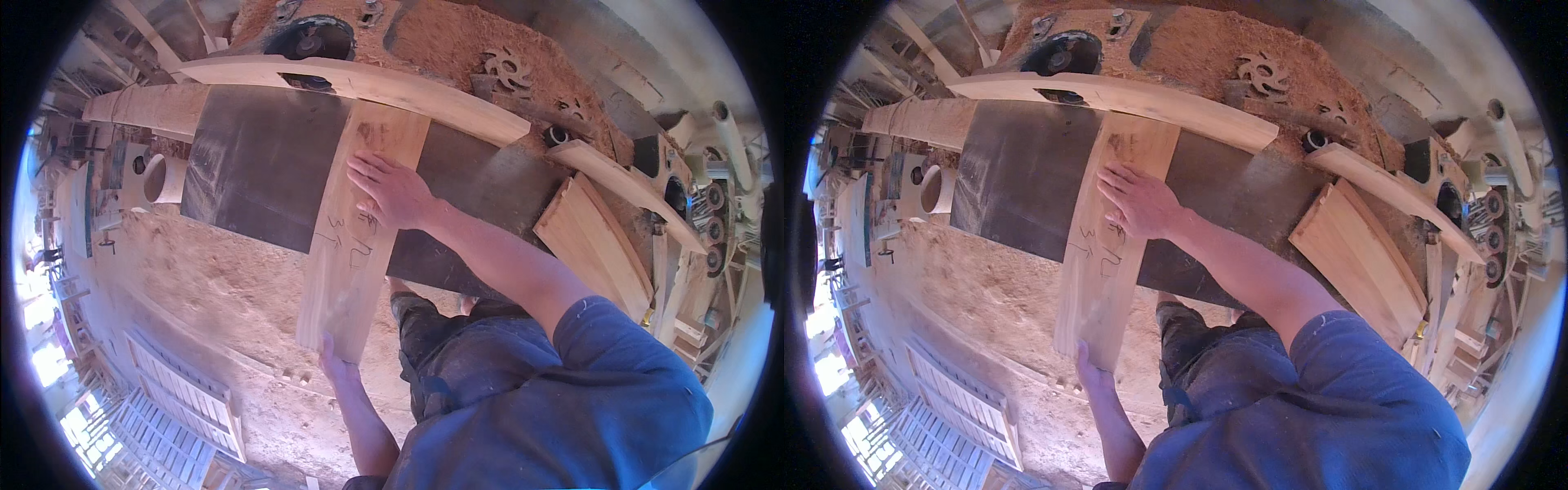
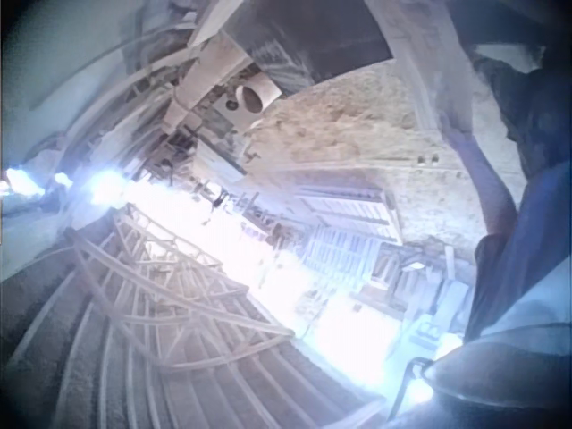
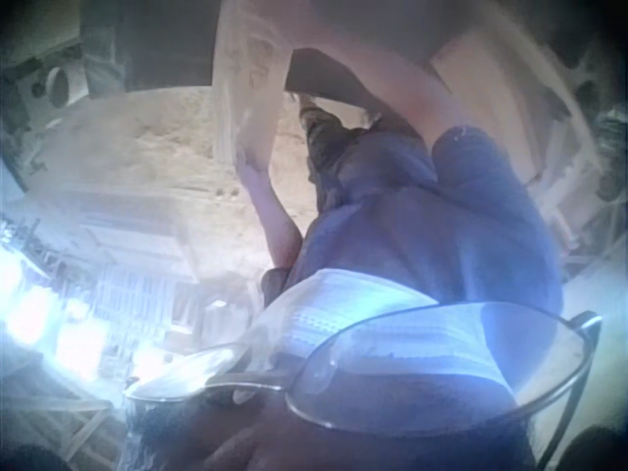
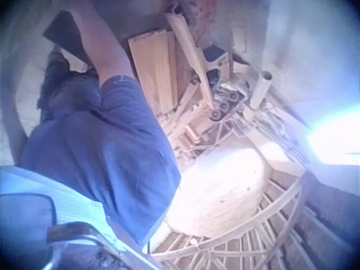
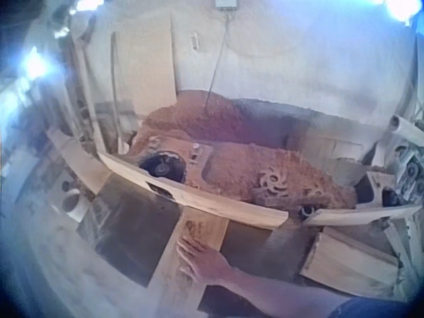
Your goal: The person picks up several wooden boards, measures one with a tape measure, and passes boards through a woodworking machine multiple times.
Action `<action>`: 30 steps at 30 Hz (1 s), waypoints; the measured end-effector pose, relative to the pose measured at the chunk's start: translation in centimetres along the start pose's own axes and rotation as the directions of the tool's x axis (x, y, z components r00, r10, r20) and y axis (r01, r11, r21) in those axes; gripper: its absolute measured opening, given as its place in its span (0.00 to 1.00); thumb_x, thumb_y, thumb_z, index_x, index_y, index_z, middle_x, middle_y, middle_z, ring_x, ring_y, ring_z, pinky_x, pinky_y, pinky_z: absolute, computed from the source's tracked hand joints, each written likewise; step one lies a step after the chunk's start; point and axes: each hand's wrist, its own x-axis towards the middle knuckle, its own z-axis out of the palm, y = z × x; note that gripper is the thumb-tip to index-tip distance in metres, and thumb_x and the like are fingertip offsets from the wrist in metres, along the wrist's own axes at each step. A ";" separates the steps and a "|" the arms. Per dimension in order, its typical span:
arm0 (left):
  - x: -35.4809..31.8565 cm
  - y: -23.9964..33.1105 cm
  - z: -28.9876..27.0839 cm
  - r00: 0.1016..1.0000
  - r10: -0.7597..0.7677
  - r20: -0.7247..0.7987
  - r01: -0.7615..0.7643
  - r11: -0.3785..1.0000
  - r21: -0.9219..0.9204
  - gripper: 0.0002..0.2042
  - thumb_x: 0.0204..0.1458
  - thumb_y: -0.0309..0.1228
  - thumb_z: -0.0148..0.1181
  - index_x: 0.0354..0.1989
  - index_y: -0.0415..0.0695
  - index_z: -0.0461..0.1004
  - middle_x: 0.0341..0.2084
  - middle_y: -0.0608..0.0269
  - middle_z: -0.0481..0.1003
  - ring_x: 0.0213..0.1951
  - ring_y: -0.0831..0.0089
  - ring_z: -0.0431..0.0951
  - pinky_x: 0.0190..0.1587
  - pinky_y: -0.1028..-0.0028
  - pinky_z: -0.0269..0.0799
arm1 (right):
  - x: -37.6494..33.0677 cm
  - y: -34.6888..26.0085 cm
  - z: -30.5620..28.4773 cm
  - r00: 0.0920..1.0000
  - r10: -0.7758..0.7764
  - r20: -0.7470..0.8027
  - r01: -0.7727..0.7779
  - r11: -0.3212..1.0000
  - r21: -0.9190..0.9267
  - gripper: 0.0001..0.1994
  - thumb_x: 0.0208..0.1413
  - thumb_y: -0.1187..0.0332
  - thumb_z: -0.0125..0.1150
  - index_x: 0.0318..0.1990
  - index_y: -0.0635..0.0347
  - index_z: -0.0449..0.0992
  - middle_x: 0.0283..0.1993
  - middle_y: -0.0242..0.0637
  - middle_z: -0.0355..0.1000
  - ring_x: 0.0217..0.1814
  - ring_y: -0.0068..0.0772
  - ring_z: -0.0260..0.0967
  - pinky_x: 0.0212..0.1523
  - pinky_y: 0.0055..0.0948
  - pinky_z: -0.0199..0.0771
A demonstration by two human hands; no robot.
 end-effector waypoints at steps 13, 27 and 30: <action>4.0 5.3 0.5 0.998 -0.033 -0.052 0.037 0.996 0.075 0.32 0.55 0.45 0.62 0.61 0.34 0.64 0.56 0.50 0.69 0.55 0.56 0.72 0.57 0.59 0.72 | 4.5 -0.1 1.8 0.997 0.033 -0.070 -0.026 0.995 0.091 0.35 0.45 0.55 0.66 0.58 0.70 0.68 0.66 0.48 0.62 0.72 0.45 0.53 0.72 0.42 0.49; 7.0 8.6 0.1 0.994 -0.025 -0.104 0.032 0.997 0.068 0.31 0.56 0.46 0.61 0.60 0.33 0.65 0.54 0.49 0.71 0.54 0.56 0.73 0.56 0.60 0.72 | 8.9 -0.7 3.5 0.998 0.018 0.061 -0.023 0.997 0.072 0.40 0.49 0.48 0.59 0.63 0.72 0.63 0.70 0.52 0.57 0.75 0.47 0.46 0.75 0.41 0.40; 8.1 9.5 -0.5 0.986 -0.063 -0.157 0.079 0.992 0.098 0.31 0.57 0.47 0.61 0.60 0.33 0.65 0.54 0.49 0.71 0.55 0.56 0.72 0.56 0.60 0.71 | 9.8 -0.8 3.8 0.998 0.021 0.054 -0.025 0.996 0.080 0.41 0.49 0.47 0.59 0.63 0.73 0.63 0.70 0.52 0.56 0.75 0.47 0.47 0.75 0.41 0.39</action>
